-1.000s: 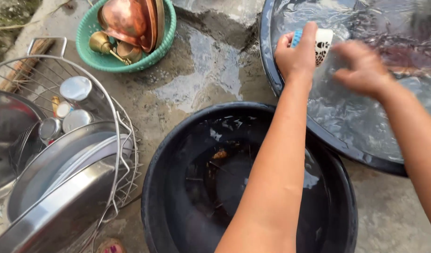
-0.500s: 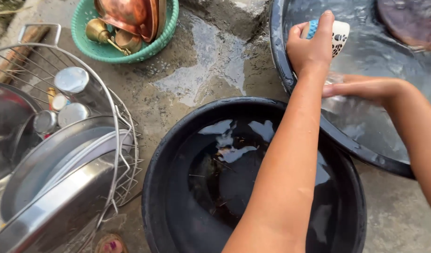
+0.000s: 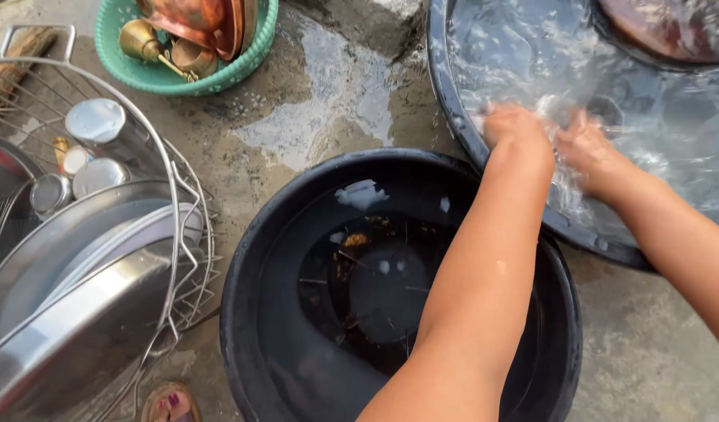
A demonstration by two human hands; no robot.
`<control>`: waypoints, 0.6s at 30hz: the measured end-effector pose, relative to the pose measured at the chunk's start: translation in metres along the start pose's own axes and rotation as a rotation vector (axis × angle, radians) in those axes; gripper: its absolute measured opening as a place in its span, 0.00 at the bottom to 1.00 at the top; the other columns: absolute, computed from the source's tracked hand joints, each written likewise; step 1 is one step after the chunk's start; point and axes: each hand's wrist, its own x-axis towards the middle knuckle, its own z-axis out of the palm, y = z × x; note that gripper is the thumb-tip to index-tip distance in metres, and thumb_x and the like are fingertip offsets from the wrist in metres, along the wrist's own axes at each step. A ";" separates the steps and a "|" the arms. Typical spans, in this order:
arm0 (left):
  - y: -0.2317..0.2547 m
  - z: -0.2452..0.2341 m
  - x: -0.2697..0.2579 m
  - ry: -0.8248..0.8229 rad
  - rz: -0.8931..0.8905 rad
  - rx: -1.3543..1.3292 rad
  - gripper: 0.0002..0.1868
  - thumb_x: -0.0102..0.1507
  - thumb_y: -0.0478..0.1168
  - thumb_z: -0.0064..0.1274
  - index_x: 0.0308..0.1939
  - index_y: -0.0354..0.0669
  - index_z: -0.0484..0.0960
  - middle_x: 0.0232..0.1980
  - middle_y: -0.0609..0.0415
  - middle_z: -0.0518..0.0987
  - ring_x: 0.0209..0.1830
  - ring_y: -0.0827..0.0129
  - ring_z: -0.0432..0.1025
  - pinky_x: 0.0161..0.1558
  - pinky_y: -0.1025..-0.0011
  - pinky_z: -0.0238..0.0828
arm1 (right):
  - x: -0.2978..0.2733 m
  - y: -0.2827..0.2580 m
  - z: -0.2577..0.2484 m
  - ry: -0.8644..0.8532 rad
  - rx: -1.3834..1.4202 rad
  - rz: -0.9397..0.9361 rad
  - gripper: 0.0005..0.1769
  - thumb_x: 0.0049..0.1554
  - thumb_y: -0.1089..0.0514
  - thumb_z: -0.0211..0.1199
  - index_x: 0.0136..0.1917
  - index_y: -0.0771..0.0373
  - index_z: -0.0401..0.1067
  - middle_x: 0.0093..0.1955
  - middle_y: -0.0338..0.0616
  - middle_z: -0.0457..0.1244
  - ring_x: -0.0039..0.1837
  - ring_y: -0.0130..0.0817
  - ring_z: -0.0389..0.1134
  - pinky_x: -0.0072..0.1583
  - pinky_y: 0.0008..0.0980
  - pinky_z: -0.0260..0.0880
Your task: Wash several metal and plastic dishes in a basin of water and organize them in a drying rack.
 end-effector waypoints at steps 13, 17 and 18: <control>-0.031 -0.100 -0.094 0.539 0.318 -0.593 0.34 0.53 0.64 0.62 0.54 0.49 0.74 0.49 0.49 0.82 0.47 0.55 0.81 0.44 0.59 0.79 | -0.046 -0.033 -0.111 0.221 1.454 0.767 0.15 0.66 0.52 0.52 0.58 0.61 0.74 0.56 0.48 0.70 0.58 0.43 0.75 0.60 0.49 0.75; -0.087 -0.150 -0.168 0.525 0.274 -0.630 0.29 0.58 0.62 0.60 0.47 0.42 0.77 0.47 0.44 0.84 0.49 0.48 0.79 0.49 0.58 0.77 | -0.059 -0.162 -0.195 -0.083 1.223 0.881 0.16 0.65 0.48 0.53 0.56 0.61 0.73 0.51 0.55 0.69 0.48 0.53 0.73 0.48 0.62 0.73; -0.103 -0.150 -0.182 0.536 0.283 -0.627 0.29 0.58 0.62 0.60 0.47 0.42 0.77 0.47 0.44 0.84 0.49 0.48 0.79 0.49 0.58 0.77 | -0.065 -0.182 -0.181 -0.073 1.224 0.870 0.16 0.65 0.48 0.53 0.56 0.61 0.73 0.51 0.55 0.69 0.48 0.53 0.73 0.48 0.62 0.73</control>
